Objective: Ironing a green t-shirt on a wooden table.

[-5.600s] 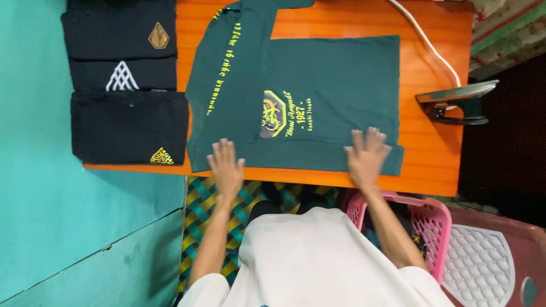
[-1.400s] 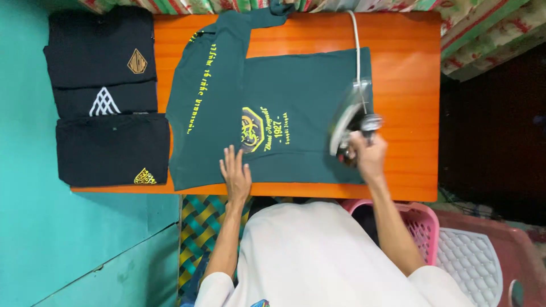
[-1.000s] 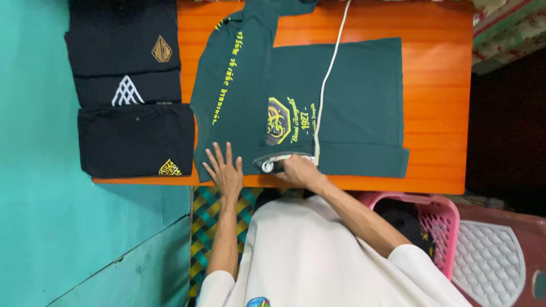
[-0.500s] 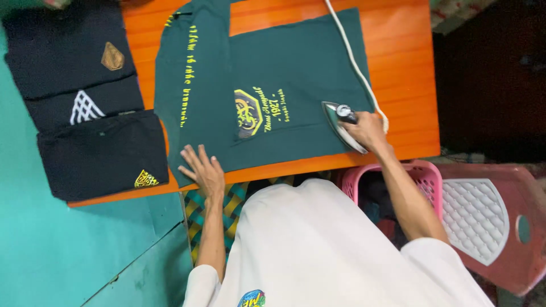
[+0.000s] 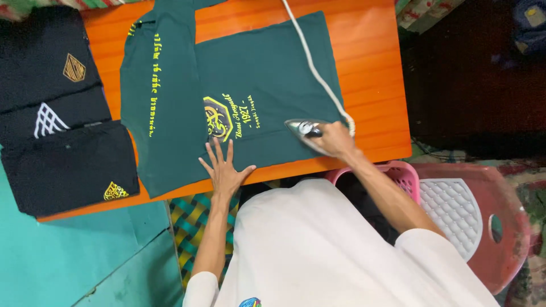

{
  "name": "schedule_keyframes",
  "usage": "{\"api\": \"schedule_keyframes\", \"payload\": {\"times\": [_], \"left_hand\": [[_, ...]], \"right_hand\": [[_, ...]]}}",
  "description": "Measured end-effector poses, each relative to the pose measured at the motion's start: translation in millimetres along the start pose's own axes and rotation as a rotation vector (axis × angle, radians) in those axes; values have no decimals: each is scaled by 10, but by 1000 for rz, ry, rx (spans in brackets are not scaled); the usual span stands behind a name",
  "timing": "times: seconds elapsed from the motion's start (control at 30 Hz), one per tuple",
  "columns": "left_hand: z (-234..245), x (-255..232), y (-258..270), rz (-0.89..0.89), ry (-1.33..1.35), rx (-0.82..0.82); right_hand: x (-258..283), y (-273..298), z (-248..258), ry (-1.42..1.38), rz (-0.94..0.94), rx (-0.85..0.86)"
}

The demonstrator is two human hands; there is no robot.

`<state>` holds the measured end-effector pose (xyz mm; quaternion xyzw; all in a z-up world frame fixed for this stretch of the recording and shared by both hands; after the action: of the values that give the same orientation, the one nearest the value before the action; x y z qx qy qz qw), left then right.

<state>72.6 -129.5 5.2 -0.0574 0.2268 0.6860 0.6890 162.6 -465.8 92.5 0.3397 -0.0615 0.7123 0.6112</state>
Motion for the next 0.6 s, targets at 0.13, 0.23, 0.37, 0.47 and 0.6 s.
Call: {"api": "schedule_keyframes", "payload": {"times": [0.13,0.23,0.37,0.47,0.6], "left_hand": [[-9,22,2,21,3,-5],[-4,12,-15,12,25,-27],[-17,-67,30,-18,19,-94],[-147,-255,-61,-13,2,-154],[-343,-619,-148,-72,-5,-169]], "right_hand": [[-243,-15,367,21,0,-90],[-382,-45,497,122,-32,-73],[-316,43,544,143,-19,-94],[73,97,523,91,87,-61],[258,137,-79,235,84,279]]}}
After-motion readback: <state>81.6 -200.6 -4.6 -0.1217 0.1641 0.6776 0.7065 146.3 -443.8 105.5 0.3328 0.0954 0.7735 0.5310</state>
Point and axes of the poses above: each hand's wrist, its own y-axis away from the middle knuckle, its own z-axis out of the back of the hand, x = y × z, the point moved 5 cm from there along -y, towards the middle knuckle, and after that the axes turned 6 degrees about x, right-handed, at the moved point
